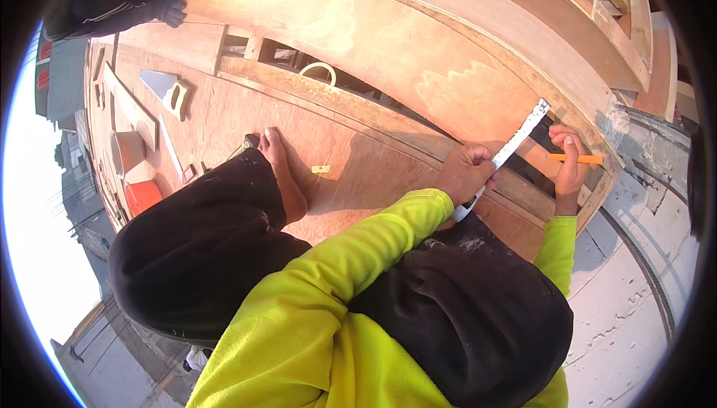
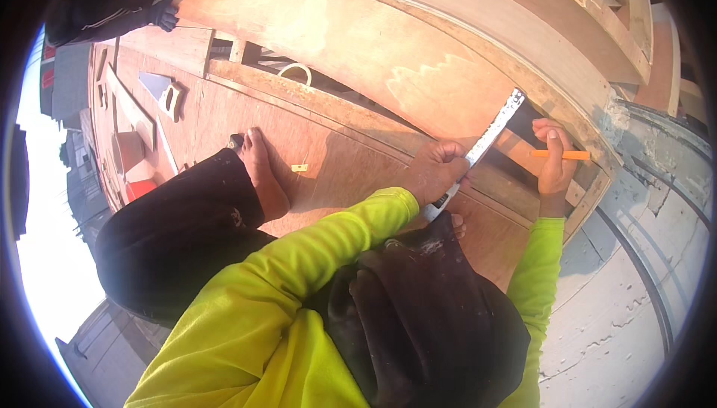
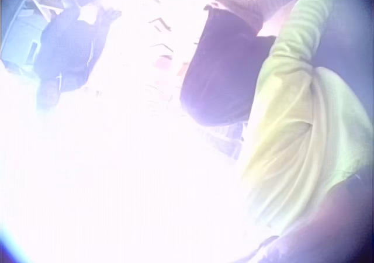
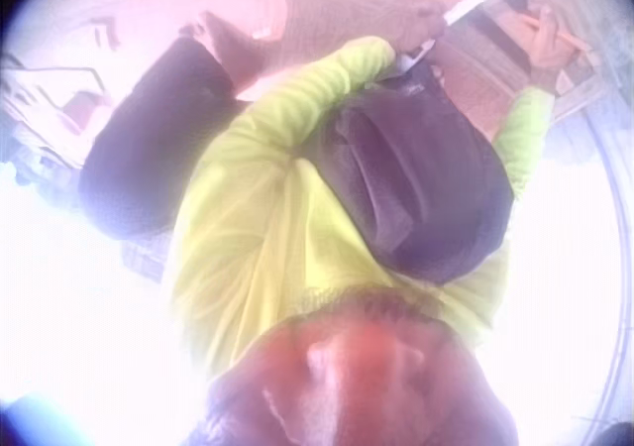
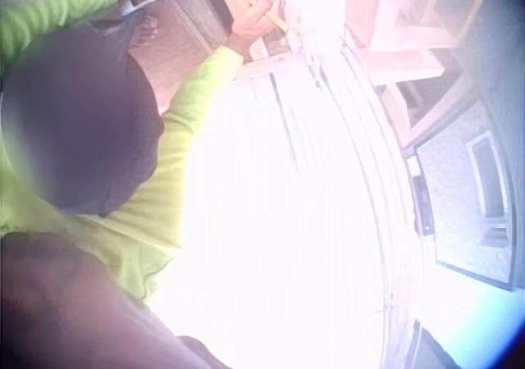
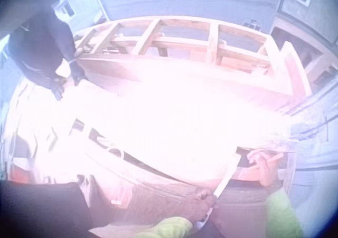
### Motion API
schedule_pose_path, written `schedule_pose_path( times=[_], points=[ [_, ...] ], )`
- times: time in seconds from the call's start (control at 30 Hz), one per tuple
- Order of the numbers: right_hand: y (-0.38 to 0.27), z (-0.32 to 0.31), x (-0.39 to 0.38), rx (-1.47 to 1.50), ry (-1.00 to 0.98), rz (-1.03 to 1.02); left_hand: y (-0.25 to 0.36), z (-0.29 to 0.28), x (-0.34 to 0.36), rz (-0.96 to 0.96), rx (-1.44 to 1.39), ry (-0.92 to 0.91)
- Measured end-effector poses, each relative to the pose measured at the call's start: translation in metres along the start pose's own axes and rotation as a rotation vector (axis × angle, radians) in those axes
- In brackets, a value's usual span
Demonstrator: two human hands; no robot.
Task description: The person positions a wooden panel into a curved wooden frame, marks it with a pencil, measures with a tape measure, and cuts it with a hand saw. The person then fits the cut panel into the frame.
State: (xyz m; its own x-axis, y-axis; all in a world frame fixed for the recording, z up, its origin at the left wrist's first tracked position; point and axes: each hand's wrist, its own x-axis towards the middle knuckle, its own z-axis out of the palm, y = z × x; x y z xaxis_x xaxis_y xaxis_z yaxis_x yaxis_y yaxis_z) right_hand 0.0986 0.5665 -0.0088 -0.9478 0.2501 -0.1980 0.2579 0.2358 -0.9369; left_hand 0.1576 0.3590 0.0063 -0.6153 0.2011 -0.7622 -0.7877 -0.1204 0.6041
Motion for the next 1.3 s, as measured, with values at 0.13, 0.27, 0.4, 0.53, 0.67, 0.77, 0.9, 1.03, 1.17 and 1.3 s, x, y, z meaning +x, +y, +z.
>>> schedule_pose_path(
  times=[0.13, 0.27, 0.4, 0.53, 0.67, 0.77, 0.9, 1.03, 1.17, 1.3],
  points=[
    [-0.018, 0.026, -0.023, 0.3, -0.253, 0.057, 0.069, 0.008, 0.006, 0.437, -0.225, 0.062],
    [-0.044, 0.061, -0.032, 0.493, -0.44, -0.122, 0.148, -0.002, -0.001, 0.633, -0.024, 0.253],
    [-0.077, 0.09, -0.034, 0.354, -0.371, -0.103, 0.204, -0.018, -0.012, 1.069, 0.464, 0.378],
    [-0.108, 0.105, -0.038, 0.451, -0.352, -0.118, 0.253, -0.052, -0.043, 0.683, 0.844, 0.283],
    [-0.128, 0.115, -0.052, 0.311, -0.45, -0.214, 0.278, -0.13, -0.081, 0.584, 1.38, -0.012],
    [-0.131, 0.124, -0.069, 0.202, -0.649, -0.343, 0.247, -0.246, -0.104, 0.642, 1.168, 0.171],
    [-0.121, 0.143, -0.097, -0.088, -1.003, -0.172, 0.179, -0.445, -0.134, 0.588, 0.756, 0.784],
    [-0.1, 0.167, -0.122, -0.64, -1.193, -0.357, 0.101, -0.625, -0.192, 0.258, 0.432, 1.52],
    [-0.077, 0.188, -0.134, -0.729, -1.408, -0.267, 0.029, -0.715, -0.235, -0.053, 0.366, 1.829],
    [-0.062, 0.201, -0.128, -0.809, -1.367, -0.153, 0.005, -0.756, -0.245, 0.095, -0.263, 1.615]
  ],
)
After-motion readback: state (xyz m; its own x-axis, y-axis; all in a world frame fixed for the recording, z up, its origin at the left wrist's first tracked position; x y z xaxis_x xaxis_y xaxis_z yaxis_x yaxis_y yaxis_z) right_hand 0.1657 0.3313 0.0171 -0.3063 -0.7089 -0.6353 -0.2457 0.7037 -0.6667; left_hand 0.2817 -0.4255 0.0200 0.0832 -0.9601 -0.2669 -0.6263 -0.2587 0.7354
